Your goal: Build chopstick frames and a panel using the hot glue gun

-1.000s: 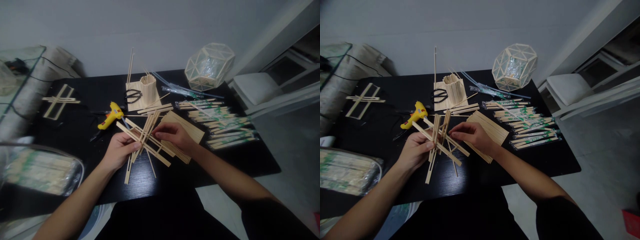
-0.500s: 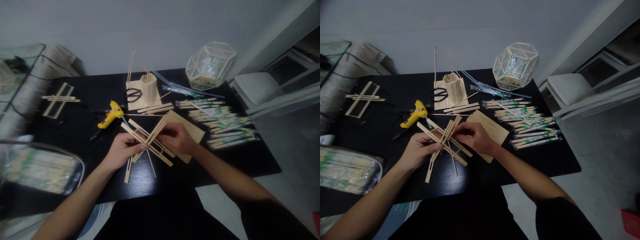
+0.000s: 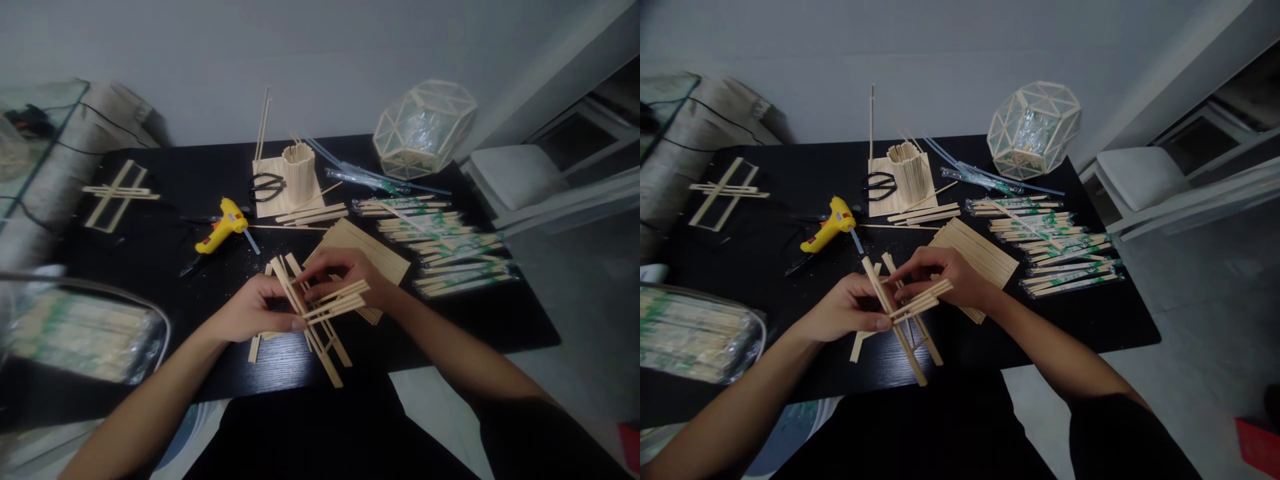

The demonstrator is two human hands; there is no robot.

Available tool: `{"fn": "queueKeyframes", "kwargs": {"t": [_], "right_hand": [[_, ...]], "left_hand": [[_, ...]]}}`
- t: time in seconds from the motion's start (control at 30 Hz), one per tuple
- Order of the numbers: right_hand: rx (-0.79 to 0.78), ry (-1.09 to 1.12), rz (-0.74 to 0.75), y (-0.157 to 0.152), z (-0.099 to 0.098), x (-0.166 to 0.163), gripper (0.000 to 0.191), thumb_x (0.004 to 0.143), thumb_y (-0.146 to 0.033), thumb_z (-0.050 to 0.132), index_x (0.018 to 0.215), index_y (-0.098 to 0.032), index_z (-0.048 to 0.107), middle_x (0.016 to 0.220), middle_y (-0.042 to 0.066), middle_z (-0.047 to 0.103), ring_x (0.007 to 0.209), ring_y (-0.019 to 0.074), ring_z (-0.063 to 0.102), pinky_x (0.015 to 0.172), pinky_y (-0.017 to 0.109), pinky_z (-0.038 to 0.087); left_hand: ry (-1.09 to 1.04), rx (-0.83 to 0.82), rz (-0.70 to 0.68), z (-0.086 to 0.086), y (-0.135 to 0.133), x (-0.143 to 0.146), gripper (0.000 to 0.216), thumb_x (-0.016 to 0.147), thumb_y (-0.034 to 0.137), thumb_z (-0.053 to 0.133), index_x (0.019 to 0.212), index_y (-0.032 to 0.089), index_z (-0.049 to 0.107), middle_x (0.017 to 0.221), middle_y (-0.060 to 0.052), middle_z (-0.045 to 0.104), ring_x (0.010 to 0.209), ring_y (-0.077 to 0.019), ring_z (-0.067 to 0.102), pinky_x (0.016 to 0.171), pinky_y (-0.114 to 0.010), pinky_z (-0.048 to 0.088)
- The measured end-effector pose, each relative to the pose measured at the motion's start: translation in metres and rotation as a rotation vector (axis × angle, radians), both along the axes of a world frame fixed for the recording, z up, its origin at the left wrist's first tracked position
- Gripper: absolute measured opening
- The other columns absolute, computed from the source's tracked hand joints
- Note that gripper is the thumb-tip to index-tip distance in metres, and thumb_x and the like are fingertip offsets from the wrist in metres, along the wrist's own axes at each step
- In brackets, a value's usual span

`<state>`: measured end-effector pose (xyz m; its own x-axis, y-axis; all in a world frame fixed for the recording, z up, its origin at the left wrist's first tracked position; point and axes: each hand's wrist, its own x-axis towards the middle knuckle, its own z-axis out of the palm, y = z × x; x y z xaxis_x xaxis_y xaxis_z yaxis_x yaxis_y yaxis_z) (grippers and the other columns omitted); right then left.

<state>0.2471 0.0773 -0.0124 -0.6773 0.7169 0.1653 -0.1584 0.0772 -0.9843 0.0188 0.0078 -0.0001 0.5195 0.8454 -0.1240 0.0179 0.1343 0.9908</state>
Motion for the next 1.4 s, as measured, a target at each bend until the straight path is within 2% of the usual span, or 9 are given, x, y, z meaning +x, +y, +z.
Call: {"fn": "queueKeyframes", "kwargs": {"t": [0.43,0.6,0.73,0.83,0.9,1.03,1.1,1.27,1.4], "right_hand": [[0.150,-0.120,0.059,0.000,0.006,0.002,0.027,0.091,-0.046,0.085,0.089,-0.019,0.083,0.080,0.001,0.068,0.070,0.0126,0.059,0.063,0.026,0.047],[-0.115,-0.132,0.092,0.000,0.009,0.003,0.037,0.094,-0.053,0.079,0.089,-0.018,0.070,0.067,-0.005,0.057,0.058,0.0098,0.050,0.053,0.023,0.039],[-0.310,0.050,0.016,0.005,0.007,0.005,0.035,0.096,-0.050,0.077,0.088,-0.020,0.062,0.069,-0.006,0.056,0.062,0.0100,0.055,0.060,0.023,0.049],[-0.381,0.155,-0.047,0.007,0.007,0.005,0.031,0.096,-0.048,0.079,0.092,-0.021,0.063,0.083,-0.002,0.064,0.074,0.0122,0.063,0.067,0.025,0.057],[-0.416,0.183,-0.059,0.008,0.007,0.004,0.029,0.095,-0.047,0.080,0.095,-0.022,0.065,0.105,0.003,0.072,0.090,0.0150,0.070,0.073,0.026,0.061],[-0.520,0.237,0.011,0.006,0.009,0.004,0.023,0.100,-0.043,0.075,0.098,-0.023,0.064,0.126,0.006,0.077,0.113,0.0193,0.075,0.083,0.027,0.064],[-0.554,0.260,0.045,0.006,0.010,0.005,0.025,0.102,-0.046,0.072,0.100,-0.023,0.063,0.117,0.006,0.080,0.109,0.0190,0.077,0.082,0.027,0.064],[-0.555,0.243,0.036,0.004,0.011,0.004,0.029,0.100,-0.046,0.075,0.095,-0.021,0.059,0.078,-0.004,0.070,0.068,0.0111,0.071,0.067,0.023,0.059],[-0.422,0.189,0.002,0.003,0.012,0.001,0.031,0.097,-0.043,0.080,0.094,-0.022,0.057,0.065,-0.008,0.061,0.056,0.0089,0.059,0.058,0.021,0.050]], "left_hand": [[0.023,-0.009,-0.066,0.000,0.001,0.003,0.018,0.081,0.032,0.089,0.083,0.015,0.083,0.076,-0.005,0.075,0.070,-0.0157,0.068,0.069,-0.025,0.059],[-0.015,-0.017,-0.084,0.001,0.002,0.003,0.015,0.083,0.029,0.087,0.085,0.016,0.081,0.077,-0.004,0.075,0.070,-0.0147,0.068,0.072,-0.025,0.059],[-0.046,-0.008,-0.083,0.004,0.002,0.004,0.014,0.084,0.028,0.086,0.082,0.016,0.080,0.077,-0.004,0.074,0.071,-0.0142,0.067,0.073,-0.024,0.058],[-0.061,-0.018,-0.077,0.004,0.002,0.003,0.013,0.085,0.027,0.086,0.082,0.016,0.079,0.076,-0.003,0.074,0.070,-0.0135,0.067,0.072,-0.024,0.057],[-0.061,-0.024,-0.070,0.004,0.002,0.002,0.014,0.085,0.028,0.086,0.082,0.015,0.079,0.076,-0.004,0.074,0.069,-0.0135,0.066,0.071,-0.024,0.057],[-0.058,-0.025,-0.065,0.002,0.002,0.002,0.015,0.085,0.029,0.086,0.084,0.015,0.080,0.076,-0.004,0.074,0.069,-0.0134,0.066,0.070,-0.025,0.057],[-0.071,-0.030,-0.064,0.002,0.002,0.002,0.013,0.085,0.027,0.086,0.084,0.015,0.080,0.077,-0.002,0.074,0.070,-0.0117,0.065,0.071,-0.023,0.056],[-0.079,-0.048,-0.082,0.000,0.001,0.001,0.012,0.086,0.024,0.085,0.085,0.014,0.079,0.078,0.000,0.072,0.072,-0.0089,0.062,0.074,-0.019,0.053],[-0.089,-0.065,-0.096,0.000,0.001,0.002,0.011,0.087,0.023,0.085,0.087,0.013,0.079,0.078,0.000,0.072,0.073,-0.0087,0.062,0.074,-0.018,0.053]]}}
